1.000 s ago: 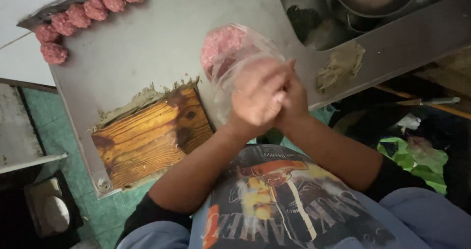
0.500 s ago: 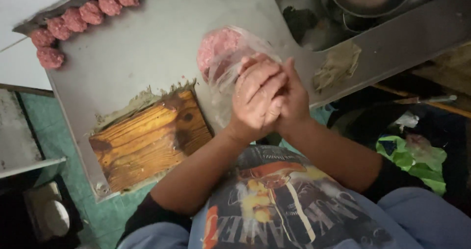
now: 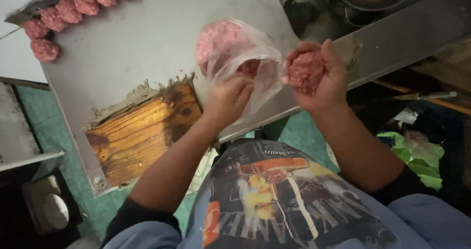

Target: The person is taking ground meat from a plastic bag, shaping it into patties by hand, and placing them on a metal tray.

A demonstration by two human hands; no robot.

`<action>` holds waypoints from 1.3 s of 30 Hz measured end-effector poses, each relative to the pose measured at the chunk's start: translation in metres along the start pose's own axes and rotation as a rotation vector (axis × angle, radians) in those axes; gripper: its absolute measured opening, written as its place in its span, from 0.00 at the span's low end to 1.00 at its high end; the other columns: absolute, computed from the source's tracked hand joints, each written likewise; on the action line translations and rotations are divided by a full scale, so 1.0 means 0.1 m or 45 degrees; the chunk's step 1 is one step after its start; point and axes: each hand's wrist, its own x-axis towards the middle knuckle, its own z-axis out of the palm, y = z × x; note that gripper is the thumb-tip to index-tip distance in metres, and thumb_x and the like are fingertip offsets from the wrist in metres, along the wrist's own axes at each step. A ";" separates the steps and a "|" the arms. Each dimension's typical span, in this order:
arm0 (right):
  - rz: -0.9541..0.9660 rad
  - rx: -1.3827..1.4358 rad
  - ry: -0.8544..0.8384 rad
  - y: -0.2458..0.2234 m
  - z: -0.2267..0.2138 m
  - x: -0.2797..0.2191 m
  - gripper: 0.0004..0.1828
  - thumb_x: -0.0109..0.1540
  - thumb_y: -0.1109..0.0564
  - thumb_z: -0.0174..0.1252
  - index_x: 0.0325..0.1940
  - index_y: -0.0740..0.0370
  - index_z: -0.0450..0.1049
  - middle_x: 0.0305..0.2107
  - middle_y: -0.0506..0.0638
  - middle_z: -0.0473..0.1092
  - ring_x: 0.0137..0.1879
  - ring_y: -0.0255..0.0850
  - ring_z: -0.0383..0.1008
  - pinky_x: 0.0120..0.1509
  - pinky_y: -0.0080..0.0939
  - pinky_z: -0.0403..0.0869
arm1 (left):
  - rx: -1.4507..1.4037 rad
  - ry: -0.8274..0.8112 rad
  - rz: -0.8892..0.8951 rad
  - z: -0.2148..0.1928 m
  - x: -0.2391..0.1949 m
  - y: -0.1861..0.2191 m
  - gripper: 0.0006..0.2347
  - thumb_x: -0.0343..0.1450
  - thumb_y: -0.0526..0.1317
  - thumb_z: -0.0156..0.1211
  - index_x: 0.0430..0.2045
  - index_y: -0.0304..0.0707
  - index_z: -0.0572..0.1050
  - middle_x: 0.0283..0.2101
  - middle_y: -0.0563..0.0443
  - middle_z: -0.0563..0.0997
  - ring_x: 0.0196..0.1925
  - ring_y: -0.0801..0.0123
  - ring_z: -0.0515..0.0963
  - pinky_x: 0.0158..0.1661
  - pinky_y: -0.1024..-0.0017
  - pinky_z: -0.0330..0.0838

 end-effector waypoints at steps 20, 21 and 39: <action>0.120 0.054 0.164 0.27 0.16 -0.08 0.23 0.69 0.44 0.51 0.61 0.61 0.72 0.55 0.58 0.72 0.60 0.50 0.74 0.63 0.60 0.77 | 0.763 -0.256 -0.296 -0.02 -0.05 -0.26 0.08 0.72 0.38 0.57 0.39 0.38 0.81 0.41 0.40 0.83 0.43 0.50 0.83 0.45 0.56 0.77; 0.111 0.043 0.109 0.28 0.16 -0.08 0.21 0.70 0.46 0.51 0.61 0.62 0.72 0.54 0.59 0.72 0.58 0.51 0.74 0.61 0.60 0.77 | 0.365 -0.104 -0.294 -0.08 -0.05 -0.10 0.07 0.73 0.37 0.58 0.39 0.38 0.81 0.42 0.40 0.84 0.45 0.51 0.83 0.47 0.58 0.76; 0.463 0.272 -0.184 0.33 1.06 -0.14 0.33 0.71 0.34 0.33 0.58 0.63 0.69 0.49 0.54 0.73 0.59 0.45 0.73 0.68 0.47 0.70 | 0.290 0.391 0.490 -0.12 0.15 1.04 0.12 0.78 0.42 0.55 0.49 0.33 0.75 0.56 0.40 0.76 0.57 0.47 0.78 0.61 0.57 0.72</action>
